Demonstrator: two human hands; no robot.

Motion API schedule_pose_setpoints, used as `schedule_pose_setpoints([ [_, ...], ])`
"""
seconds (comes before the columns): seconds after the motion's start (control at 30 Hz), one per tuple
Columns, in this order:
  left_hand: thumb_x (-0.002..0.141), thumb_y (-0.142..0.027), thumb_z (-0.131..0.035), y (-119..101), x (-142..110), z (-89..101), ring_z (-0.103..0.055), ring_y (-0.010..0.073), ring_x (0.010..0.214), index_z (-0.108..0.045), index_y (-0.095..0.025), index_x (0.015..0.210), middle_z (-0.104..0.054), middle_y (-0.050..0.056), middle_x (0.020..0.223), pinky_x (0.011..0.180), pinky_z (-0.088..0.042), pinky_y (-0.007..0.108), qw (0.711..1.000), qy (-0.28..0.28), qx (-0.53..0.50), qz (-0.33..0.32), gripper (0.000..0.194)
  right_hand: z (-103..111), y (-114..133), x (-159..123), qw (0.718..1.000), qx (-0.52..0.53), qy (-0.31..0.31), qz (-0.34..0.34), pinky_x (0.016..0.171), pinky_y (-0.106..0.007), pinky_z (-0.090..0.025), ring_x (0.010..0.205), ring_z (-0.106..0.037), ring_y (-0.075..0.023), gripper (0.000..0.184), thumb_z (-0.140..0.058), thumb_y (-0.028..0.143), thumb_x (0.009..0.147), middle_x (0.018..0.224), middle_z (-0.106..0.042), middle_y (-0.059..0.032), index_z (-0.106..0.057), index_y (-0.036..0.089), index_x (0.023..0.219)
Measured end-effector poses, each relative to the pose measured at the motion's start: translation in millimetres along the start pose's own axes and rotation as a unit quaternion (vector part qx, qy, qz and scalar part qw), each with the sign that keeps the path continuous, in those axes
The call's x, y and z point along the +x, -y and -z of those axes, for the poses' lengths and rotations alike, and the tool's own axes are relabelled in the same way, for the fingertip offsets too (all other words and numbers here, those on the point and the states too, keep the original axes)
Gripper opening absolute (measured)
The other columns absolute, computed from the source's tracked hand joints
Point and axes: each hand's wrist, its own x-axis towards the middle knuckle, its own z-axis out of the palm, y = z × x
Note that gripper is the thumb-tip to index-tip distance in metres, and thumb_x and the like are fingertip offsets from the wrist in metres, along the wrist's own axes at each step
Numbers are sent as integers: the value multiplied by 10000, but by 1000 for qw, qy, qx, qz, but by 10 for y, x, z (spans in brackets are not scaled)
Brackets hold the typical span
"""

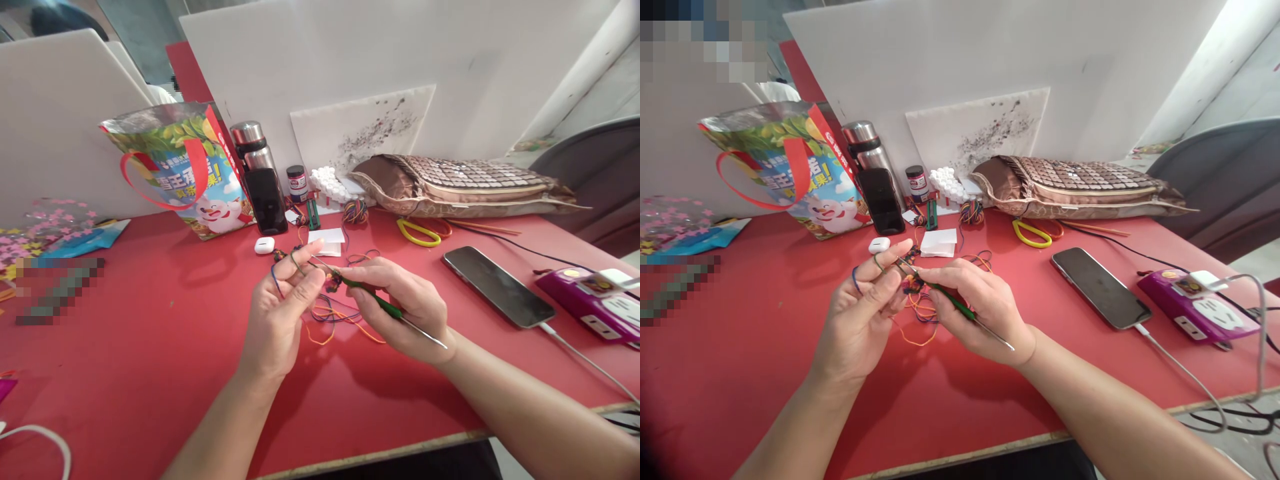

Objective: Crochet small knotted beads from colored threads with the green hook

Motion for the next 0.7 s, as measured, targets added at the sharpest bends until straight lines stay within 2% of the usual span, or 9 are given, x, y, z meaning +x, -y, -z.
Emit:
schedule_pose_setpoints([
  [0.07,794,-408,-944,9,3,11,-453,59,546,-887,-257,1112,-644,-40,669,526,-404,192,1000,-7,15,-4,357,0,1,5,1000,-7,0,10,599,-299,-564,675,-673,-167,315,-629,57,998,867,-753,-67,-704,205,1266],
  [0.13,779,-368,-960,16,7,22,-533,66,586,-887,-266,1100,-686,-34,698,577,-460,183,1000,-4,16,0,345,1,1,11,1000,-9,-2,20,589,-297,-563,668,-667,-167,335,-626,52,994,855,-750,-60,-702,212,1279],
  [0.23,735,-245,-978,22,9,33,-702,118,757,-878,-274,1115,-807,8,857,714,-555,203,1000,10,3,12,394,3,5,15,1000,-13,-5,23,575,-294,-560,655,-663,-165,344,-629,43,986,858,-764,-64,-704,211,1277],
  [0.33,712,-180,-974,30,10,28,-751,147,841,-875,-269,1122,-838,24,917,762,-583,215,1000,7,2,6,431,0,16,11,1000,-11,-2,2,574,-299,-563,659,-686,-173,328,-626,57,994,859,-781,-66,-713,215,1268],
  [0.6,669,-163,-998,43,8,-40,-754,119,755,-879,-269,1042,-805,-23,773,729,-597,188,999,-24,-16,20,406,-29,57,-17,999,19,-15,-40,593,-286,-576,674,-700,-157,278,-660,61,984,883,-785,-50,-726,230,1195],
  [0.7,671,-150,-993,44,4,-38,-740,101,724,-878,-268,1052,-798,-31,756,724,-593,173,999,-30,-3,14,416,-53,95,-44,989,93,-29,-113,547,-273,-565,588,-658,-131,213,-641,104,1021,826,-755,-27,-734,228,1167],
])
